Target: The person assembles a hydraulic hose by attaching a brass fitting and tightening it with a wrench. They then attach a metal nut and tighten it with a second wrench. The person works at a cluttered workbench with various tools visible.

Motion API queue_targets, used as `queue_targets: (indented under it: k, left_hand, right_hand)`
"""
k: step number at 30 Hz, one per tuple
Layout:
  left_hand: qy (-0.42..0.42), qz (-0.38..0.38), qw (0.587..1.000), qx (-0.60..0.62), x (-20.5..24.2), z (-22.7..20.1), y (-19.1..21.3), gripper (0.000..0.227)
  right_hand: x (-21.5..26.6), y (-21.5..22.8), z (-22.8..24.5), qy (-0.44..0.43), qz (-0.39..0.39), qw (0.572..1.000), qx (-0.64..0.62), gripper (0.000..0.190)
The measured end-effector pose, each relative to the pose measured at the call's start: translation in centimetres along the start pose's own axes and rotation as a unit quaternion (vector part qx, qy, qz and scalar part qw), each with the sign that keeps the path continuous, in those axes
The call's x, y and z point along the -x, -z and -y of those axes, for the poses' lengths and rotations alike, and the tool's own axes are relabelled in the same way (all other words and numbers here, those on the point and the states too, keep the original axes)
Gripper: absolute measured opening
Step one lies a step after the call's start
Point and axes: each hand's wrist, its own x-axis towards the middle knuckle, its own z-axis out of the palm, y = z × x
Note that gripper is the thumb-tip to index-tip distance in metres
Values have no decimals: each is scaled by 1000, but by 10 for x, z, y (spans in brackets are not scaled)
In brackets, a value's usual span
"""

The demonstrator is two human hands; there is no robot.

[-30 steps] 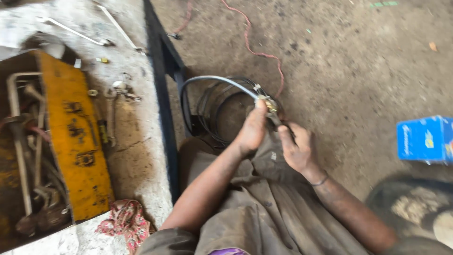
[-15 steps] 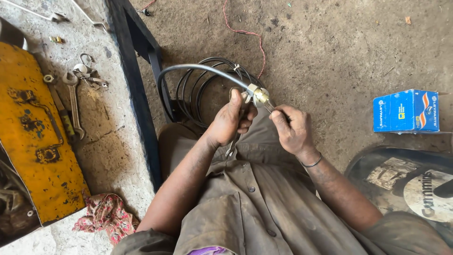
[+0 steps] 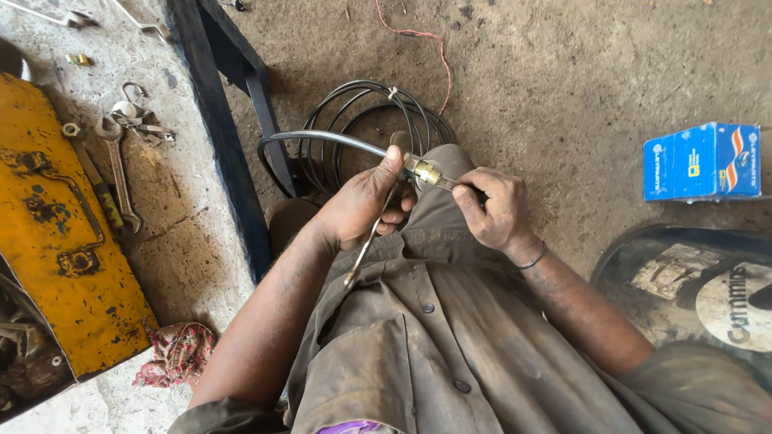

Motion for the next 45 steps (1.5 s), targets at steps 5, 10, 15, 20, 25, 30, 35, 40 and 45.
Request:
queue_targets:
  k: [5, 10, 15, 20, 25, 30, 35, 40, 45]
  left_hand:
    - [-1, 19, 1000, -16, 3, 0, 6, 67]
    - [-26, 16, 999, -11, 2, 9, 3, 69]
    - [-63, 19, 997, 48, 2, 17, 4, 67]
    - [-58, 29, 997, 50, 6, 16, 10, 68]
    - [-55, 20, 997, 56, 7, 16, 9, 67]
    - [-70, -30, 997, 26, 15, 14, 5, 71]
    - [-135, 4, 991, -4, 48, 4, -11, 79]
    - [-235, -20, 962, -139, 87, -17, -41, 85]
    - [-214, -10, 969, -122, 115, -28, -64, 76]
  right_hand:
    - [1, 4, 6, 8, 1, 1000, 21, 22]
    - [3, -3, 21, 3, -9, 1000, 20, 22]
    - [3, -5, 24, -13, 1, 1000, 11, 23]
    - [2, 1, 22, 0, 10, 1000, 19, 23]
    - [1, -1, 28, -12, 24, 1000, 14, 22]
    - [1, 10, 41, -34, 161, 986, -34, 23]
    - [-14, 56, 53, -67, 345, 932, -89, 29]
    - [-35, 91, 82, 45, 306, 947, -85, 22]
    - [-42, 82, 84, 208, 239, 940, -123, 21]
